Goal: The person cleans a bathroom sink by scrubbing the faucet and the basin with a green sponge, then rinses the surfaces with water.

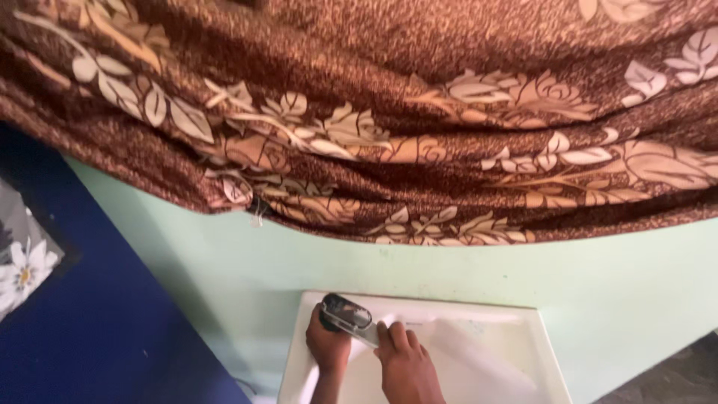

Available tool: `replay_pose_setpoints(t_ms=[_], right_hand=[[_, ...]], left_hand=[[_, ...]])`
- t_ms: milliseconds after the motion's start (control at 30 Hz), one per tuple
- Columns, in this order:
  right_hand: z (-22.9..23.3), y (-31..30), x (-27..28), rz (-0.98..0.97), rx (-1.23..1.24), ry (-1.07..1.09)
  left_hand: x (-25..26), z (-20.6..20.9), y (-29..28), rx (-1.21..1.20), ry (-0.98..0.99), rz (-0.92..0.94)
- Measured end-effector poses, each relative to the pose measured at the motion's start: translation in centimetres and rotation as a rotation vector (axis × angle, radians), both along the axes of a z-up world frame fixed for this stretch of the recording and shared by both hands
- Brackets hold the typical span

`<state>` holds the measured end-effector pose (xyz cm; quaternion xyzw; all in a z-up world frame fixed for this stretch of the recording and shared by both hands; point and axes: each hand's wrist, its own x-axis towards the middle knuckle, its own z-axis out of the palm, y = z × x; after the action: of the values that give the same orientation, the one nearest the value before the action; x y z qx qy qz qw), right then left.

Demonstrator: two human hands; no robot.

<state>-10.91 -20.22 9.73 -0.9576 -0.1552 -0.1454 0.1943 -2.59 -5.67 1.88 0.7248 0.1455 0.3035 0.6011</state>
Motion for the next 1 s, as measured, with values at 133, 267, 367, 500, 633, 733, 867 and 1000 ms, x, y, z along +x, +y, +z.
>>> replay_pose_setpoints(t_ms=[133,267,367,500,633,733,867,1000], right_hand=[[0.1,-0.1,-0.4,0.008,-0.005,0.055],[1.4,-0.1,-0.9,0.011,-0.015,0.060],[1.8,0.2,-0.8,0.011,-0.006,0.061],[2.0,0.1,-1.3,0.033,0.029,0.061],[2.4,0.0,-1.4,0.031,0.014,0.102],[1.5,-0.1,-1.1,0.033,0.040,0.072],[-0.7,-0.5,-0.3,0.030,0.001,-0.015],[-0.8,-0.3,-0.3,-0.010,-0.043,0.137]], left_hand=[[1.5,-1.1,4.6,0.277,0.154,-0.352],[1.4,-0.9,6.9,-0.084,0.133,-0.734],[-0.5,-0.3,8.1,-0.264,0.057,-0.616],[-1.6,3.9,10.1,-0.550,0.008,-0.486],[0.7,11.3,6.8,-0.094,-0.007,-0.740],[-1.7,15.5,3.3,0.799,0.148,-0.664],[-4.0,17.6,0.9,1.161,-0.042,-0.630],[-4.4,16.6,2.5,1.068,-0.398,-0.518]])
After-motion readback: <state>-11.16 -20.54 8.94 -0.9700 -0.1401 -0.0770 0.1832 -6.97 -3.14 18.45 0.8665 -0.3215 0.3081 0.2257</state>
